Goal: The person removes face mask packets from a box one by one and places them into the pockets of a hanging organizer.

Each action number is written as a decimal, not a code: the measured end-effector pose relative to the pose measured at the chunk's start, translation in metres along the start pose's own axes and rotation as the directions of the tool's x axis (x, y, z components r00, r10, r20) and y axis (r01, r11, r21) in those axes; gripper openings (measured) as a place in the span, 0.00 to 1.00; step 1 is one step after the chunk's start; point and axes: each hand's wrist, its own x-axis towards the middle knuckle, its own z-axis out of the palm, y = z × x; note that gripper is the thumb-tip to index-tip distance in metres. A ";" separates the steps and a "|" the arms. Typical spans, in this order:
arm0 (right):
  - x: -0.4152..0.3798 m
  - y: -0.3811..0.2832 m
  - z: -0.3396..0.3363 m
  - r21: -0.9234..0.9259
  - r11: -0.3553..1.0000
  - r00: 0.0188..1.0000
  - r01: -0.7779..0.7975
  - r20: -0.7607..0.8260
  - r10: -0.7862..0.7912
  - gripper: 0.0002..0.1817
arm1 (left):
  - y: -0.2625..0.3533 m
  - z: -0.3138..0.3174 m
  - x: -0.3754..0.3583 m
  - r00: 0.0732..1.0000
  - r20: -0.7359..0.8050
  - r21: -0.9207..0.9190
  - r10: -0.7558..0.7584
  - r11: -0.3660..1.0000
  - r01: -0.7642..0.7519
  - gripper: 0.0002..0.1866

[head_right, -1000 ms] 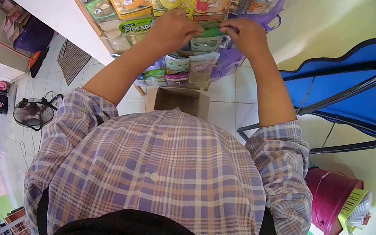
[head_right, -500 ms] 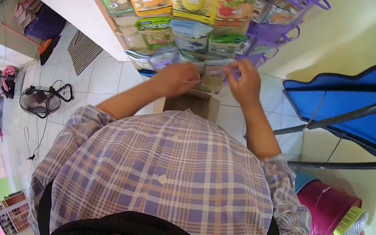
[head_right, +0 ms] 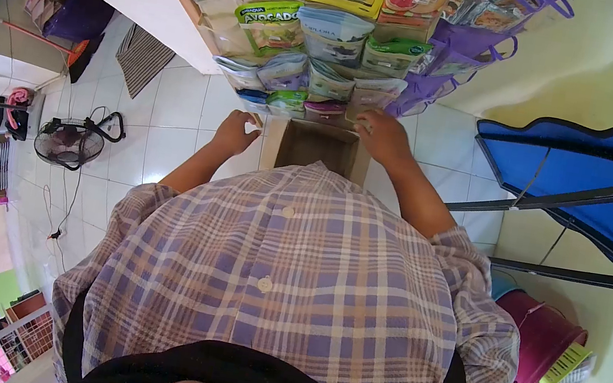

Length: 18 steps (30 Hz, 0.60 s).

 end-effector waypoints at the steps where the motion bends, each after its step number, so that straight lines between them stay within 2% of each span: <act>1: 0.002 -0.004 0.010 -0.065 0.995 0.997 0.082 0.016 -0.081 0.15 | 0.001 0.003 0.000 1.000 0.002 0.000 -0.003 1.000 0.003 0.16; 2: 0.006 -0.009 0.021 -0.129 0.978 0.986 0.166 0.036 -0.162 0.17 | 0.004 0.009 0.001 1.000 0.010 -0.029 0.023 0.999 -0.023 0.16; 3: 0.012 -0.015 0.030 -0.129 0.977 0.985 0.169 0.038 -0.166 0.17 | 0.009 0.014 0.003 0.999 0.013 -0.057 0.051 0.997 -0.050 0.16; 5: 0.021 -0.026 0.047 -0.210 0.937 0.953 0.279 -0.059 -0.297 0.18 | 0.022 0.021 0.003 0.996 0.016 -0.064 0.088 0.994 -0.087 0.16; 6: 0.029 -0.028 0.054 -0.209 0.936 0.952 0.283 -0.058 -0.301 0.18 | 0.034 0.019 0.002 0.991 0.047 -0.064 0.126 0.990 -0.122 0.16; 8: 0.042 -0.030 0.066 -0.417 0.879 0.968 0.233 0.185 -0.169 0.24 | 0.046 0.022 -0.001 0.985 0.081 -0.064 0.155 0.987 -0.150 0.16; 9: 0.049 -0.030 0.071 -0.414 0.879 0.967 0.237 0.186 -0.173 0.24 | 0.050 0.025 0.000 0.983 0.096 -0.121 0.159 0.982 -0.147 0.17; 10: 0.054 -0.029 0.076 -0.488 0.839 0.964 0.243 0.214 -0.155 0.22 | 0.050 0.025 -0.001 0.980 0.112 -0.179 0.163 0.974 -0.141 0.17; 12: 0.058 -0.029 0.082 -0.553 0.793 0.960 0.255 0.245 -0.138 0.20 | 0.046 0.022 -0.006 0.980 0.106 -0.183 0.168 0.972 -0.146 0.17; 14: 0.061 -0.028 0.086 -0.569 0.775 0.960 0.276 0.192 -0.201 0.13 | 0.040 0.019 -0.010 0.981 0.095 -0.190 0.171 0.970 -0.151 0.17; 16: 0.055 -0.011 0.075 -0.567 0.772 0.958 0.286 0.189 -0.216 0.13 | 0.048 0.024 -0.017 0.988 0.150 -0.157 0.036 0.988 -0.012 0.18; 17: 0.056 -0.008 0.075 -0.567 0.773 0.958 0.284 0.192 -0.211 0.13 | 0.040 0.025 -0.018 0.989 0.146 -0.158 0.034 0.987 -0.010 0.18; 18: 0.056 -0.008 0.074 -0.569 0.771 0.957 0.287 0.194 -0.213 0.13 | 0.031 0.025 -0.020 0.998 0.044 -0.126 0.046 0.991 -0.040 0.20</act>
